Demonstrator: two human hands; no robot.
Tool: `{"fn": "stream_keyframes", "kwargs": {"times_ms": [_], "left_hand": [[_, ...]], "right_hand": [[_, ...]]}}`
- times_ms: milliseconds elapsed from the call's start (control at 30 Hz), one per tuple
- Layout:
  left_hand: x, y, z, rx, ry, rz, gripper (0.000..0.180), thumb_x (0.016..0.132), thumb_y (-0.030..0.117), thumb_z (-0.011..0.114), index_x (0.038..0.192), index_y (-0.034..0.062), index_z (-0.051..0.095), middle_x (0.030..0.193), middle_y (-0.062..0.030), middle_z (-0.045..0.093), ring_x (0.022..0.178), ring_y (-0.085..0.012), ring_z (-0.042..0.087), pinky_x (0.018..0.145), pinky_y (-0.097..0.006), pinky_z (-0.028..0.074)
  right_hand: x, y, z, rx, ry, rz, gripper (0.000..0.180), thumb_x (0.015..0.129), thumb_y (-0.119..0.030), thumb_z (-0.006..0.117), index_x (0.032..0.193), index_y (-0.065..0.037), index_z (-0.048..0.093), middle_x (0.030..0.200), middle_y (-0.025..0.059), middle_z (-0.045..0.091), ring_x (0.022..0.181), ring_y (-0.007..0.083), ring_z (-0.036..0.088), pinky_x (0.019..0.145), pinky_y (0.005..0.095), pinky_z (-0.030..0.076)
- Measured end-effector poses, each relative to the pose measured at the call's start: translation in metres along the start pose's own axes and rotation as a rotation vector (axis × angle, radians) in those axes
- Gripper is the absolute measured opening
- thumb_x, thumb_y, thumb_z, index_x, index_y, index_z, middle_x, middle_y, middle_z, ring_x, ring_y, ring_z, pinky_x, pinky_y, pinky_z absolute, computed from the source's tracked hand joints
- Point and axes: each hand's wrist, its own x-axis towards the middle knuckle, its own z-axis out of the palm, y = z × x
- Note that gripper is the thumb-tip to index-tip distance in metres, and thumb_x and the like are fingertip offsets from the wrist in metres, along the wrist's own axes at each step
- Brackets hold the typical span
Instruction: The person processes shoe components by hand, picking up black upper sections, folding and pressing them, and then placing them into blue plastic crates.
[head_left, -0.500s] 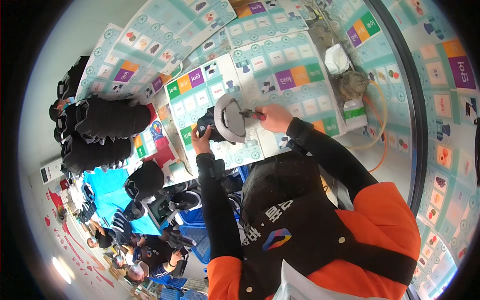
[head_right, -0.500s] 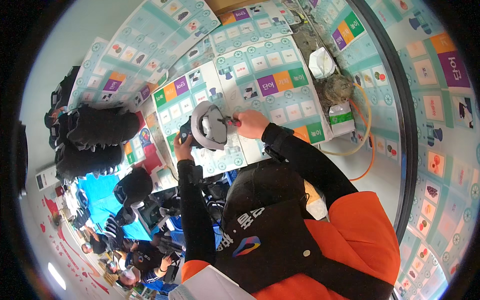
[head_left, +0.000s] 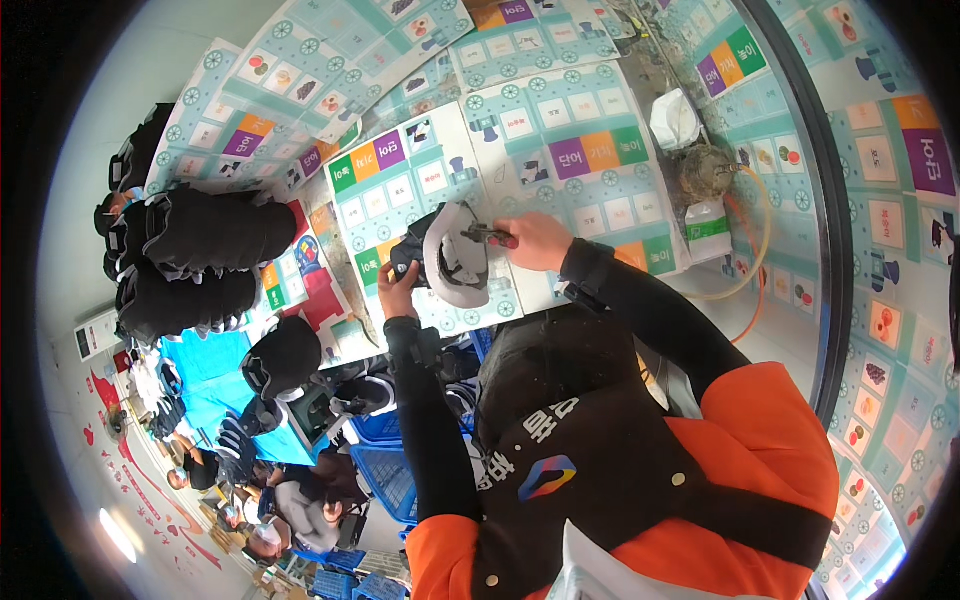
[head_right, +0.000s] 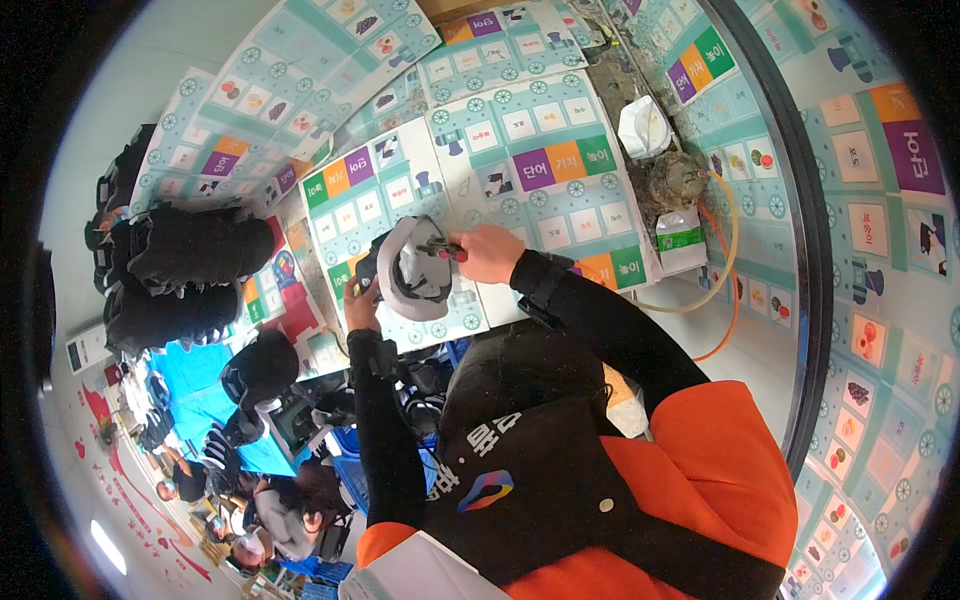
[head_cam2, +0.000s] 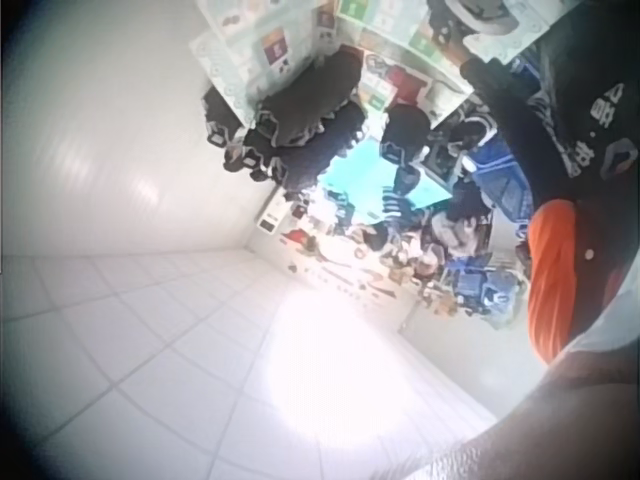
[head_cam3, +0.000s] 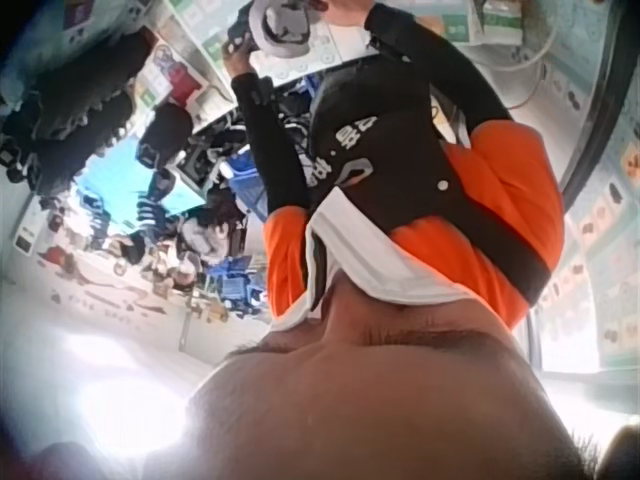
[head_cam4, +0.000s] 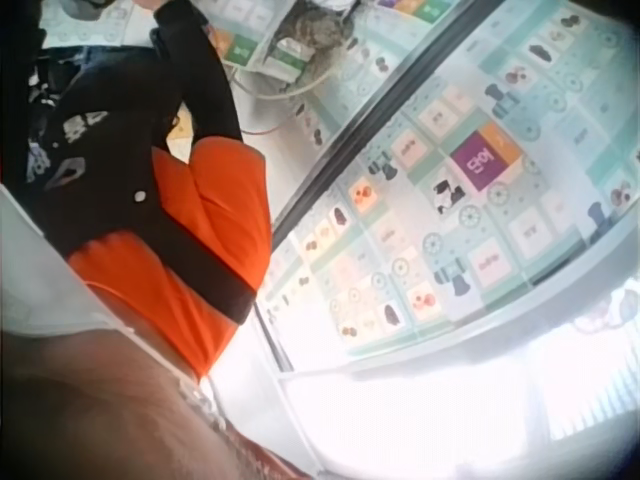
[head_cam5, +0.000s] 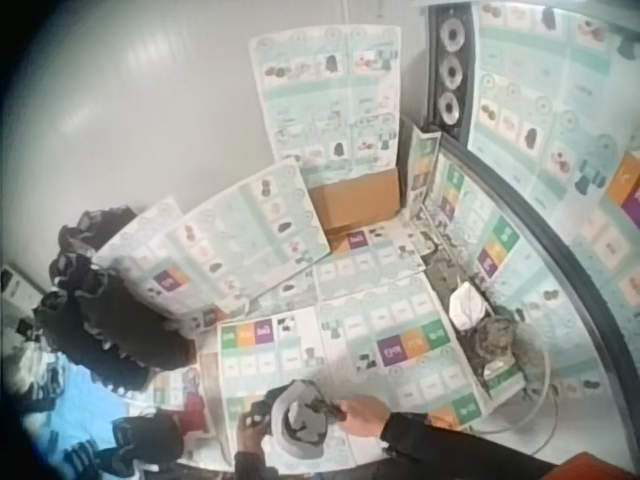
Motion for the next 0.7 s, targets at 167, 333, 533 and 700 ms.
{"fn": "stream_keyframes", "kwargs": {"times_ms": [167, 333, 533, 700], "left_hand": [[0.011, -0.002, -0.007, 0.054, -0.034, 0.018, 0.045, 0.084, 0.003, 0.080, 0.120, -0.0004, 0.053, 0.100, -0.0111, 0.071, 0.088, -0.0171, 0.068, 0.078, -0.029, 0.053], [0.021, 0.001, -0.007, 0.062, -0.119, -0.034, 0.048, 0.086, 0.002, 0.077, 0.126, 0.0004, 0.052, 0.106, -0.0110, 0.070, 0.092, -0.0198, 0.069, 0.081, -0.032, 0.056], [0.029, -0.008, 0.000, -0.071, -0.167, -0.027, 0.044, 0.086, -0.002, 0.077, 0.124, -0.0021, 0.055, 0.108, -0.0104, 0.070, 0.096, -0.0191, 0.068, 0.084, -0.031, 0.055], [0.051, 0.017, 0.016, 0.278, -0.259, 0.114, 0.042, 0.089, 0.009, 0.077, 0.124, -0.0024, 0.055, 0.101, -0.0081, 0.070, 0.087, -0.0164, 0.069, 0.076, -0.030, 0.055]], "right_hand": [[-0.004, -0.001, 0.000, -0.027, -0.161, -0.008, 0.024, 0.083, -0.013, 0.058, 0.105, -0.014, 0.069, 0.076, 0.0203, 0.065, 0.075, 0.0446, 0.063, 0.067, 0.0553, 0.047], [-0.010, 0.005, -0.014, 0.003, -0.092, 0.058, 0.020, 0.083, -0.013, 0.057, 0.100, -0.010, 0.066, 0.079, 0.0228, 0.065, 0.080, 0.0466, 0.063, 0.069, 0.0552, 0.047], [-0.021, 0.016, -0.014, 0.051, -0.036, 0.128, 0.024, 0.083, -0.016, 0.057, 0.102, -0.007, 0.069, 0.081, 0.0223, 0.068, 0.081, 0.0457, 0.065, 0.072, 0.0565, 0.049], [-0.032, 0.036, -0.017, 0.047, -0.024, 0.151, 0.026, 0.085, -0.016, 0.056, 0.105, -0.007, 0.070, 0.083, 0.0229, 0.069, 0.083, 0.0457, 0.065, 0.073, 0.0548, 0.050]]}}
